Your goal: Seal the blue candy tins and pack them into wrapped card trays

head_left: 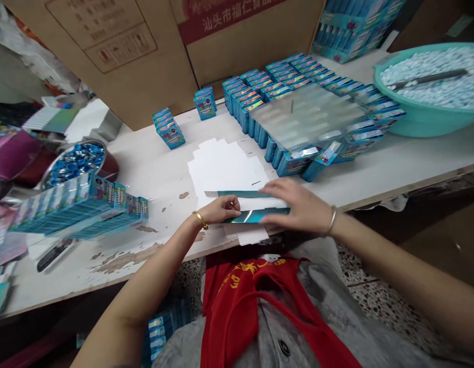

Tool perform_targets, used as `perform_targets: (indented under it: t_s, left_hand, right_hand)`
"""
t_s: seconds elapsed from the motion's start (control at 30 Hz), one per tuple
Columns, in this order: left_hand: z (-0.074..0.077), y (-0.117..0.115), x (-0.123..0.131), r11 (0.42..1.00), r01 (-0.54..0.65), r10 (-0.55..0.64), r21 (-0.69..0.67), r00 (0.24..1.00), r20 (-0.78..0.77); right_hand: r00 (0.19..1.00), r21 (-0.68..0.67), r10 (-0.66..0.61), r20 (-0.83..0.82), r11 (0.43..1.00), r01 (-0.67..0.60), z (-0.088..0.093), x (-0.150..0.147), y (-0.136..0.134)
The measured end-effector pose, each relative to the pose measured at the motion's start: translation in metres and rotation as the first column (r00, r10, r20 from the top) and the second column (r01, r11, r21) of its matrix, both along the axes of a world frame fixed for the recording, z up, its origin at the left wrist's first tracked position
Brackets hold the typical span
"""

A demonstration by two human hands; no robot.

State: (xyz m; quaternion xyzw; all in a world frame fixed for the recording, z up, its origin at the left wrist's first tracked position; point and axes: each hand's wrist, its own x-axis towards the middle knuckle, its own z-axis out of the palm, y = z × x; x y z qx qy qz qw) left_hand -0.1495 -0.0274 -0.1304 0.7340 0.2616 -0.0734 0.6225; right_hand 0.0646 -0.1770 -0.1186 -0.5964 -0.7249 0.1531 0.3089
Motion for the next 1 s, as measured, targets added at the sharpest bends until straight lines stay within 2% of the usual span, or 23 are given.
perform_targets:
  t_s: [0.07,0.13,0.17,0.2,0.27,0.3,0.33,0.37,0.4,0.47,0.6,0.73,0.87,1.0]
  left_hand:
    - [-0.001,-0.005,0.001,0.999,-0.015,0.015,0.047,1.000,0.000]
    - [0.001,-0.011,-0.001,0.965,0.037,-0.037,0.260,0.999,-0.001]
    - [0.003,-0.014,-0.004,0.903,0.072,-0.079,0.423,0.997,-0.002]
    - [0.005,-0.018,-0.007,0.800,0.105,-0.125,0.590,0.992,-0.007]
    - [0.011,-0.028,-0.013,0.535,0.163,-0.213,0.829,0.976,-0.055]
    - [0.013,-0.032,-0.017,0.422,0.204,-0.244,0.884,0.964,-0.106]
    - [0.014,-0.037,-0.019,0.341,0.250,-0.260,0.906,0.951,-0.164]
    - [0.015,-0.041,-0.021,0.291,0.299,-0.266,0.909,0.938,-0.223]
    - [0.014,-0.044,-0.023,0.266,0.340,-0.262,0.902,0.926,-0.272]
    - [0.011,-0.048,-0.023,0.277,0.383,-0.241,0.881,0.915,-0.323]
    - [0.007,-0.047,-0.019,0.397,0.367,-0.199,0.841,0.929,-0.312]
    - [0.009,-0.040,-0.014,0.485,0.370,-0.194,0.793,0.929,-0.315]
    - [0.012,-0.026,-0.008,0.631,0.363,-0.221,0.685,0.931,-0.290]
    - [0.011,-0.006,-0.002,0.791,0.374,-0.282,0.484,0.925,-0.254]
  right_hand:
    - [0.968,0.025,-0.005,0.249,1.000,-0.001,-0.010,-0.024,-0.019]
    - [0.923,0.076,-0.079,0.375,0.996,0.054,-0.029,-0.041,-0.033]
    - [0.908,0.109,-0.113,0.404,0.991,0.075,-0.039,-0.046,-0.037]
    - [0.898,0.143,-0.145,0.415,0.985,0.093,-0.049,-0.048,-0.039]
    - [0.887,0.192,-0.197,0.417,0.973,0.126,-0.060,-0.050,-0.040]
    - [0.882,0.202,-0.216,0.418,0.969,0.142,-0.063,-0.050,-0.039]
    - [0.878,0.198,-0.226,0.421,0.968,0.154,-0.062,-0.050,-0.038]
    - [0.877,0.180,-0.224,0.426,0.970,0.161,-0.060,-0.050,-0.037]
    - [0.878,0.147,-0.210,0.431,0.976,0.161,-0.057,-0.050,-0.036]
    - [0.887,0.060,-0.165,0.431,0.986,0.154,-0.050,-0.049,-0.034]
    - [0.892,-0.087,-0.107,0.439,0.983,0.160,-0.042,-0.047,-0.030]
    - [0.877,-0.162,-0.073,0.475,0.972,0.169,-0.042,-0.046,-0.026]
    - [0.875,-0.276,-0.027,0.483,0.944,0.181,-0.037,-0.043,-0.019]
    - [0.893,-0.428,0.055,0.446,0.890,0.159,-0.027,-0.037,-0.009]
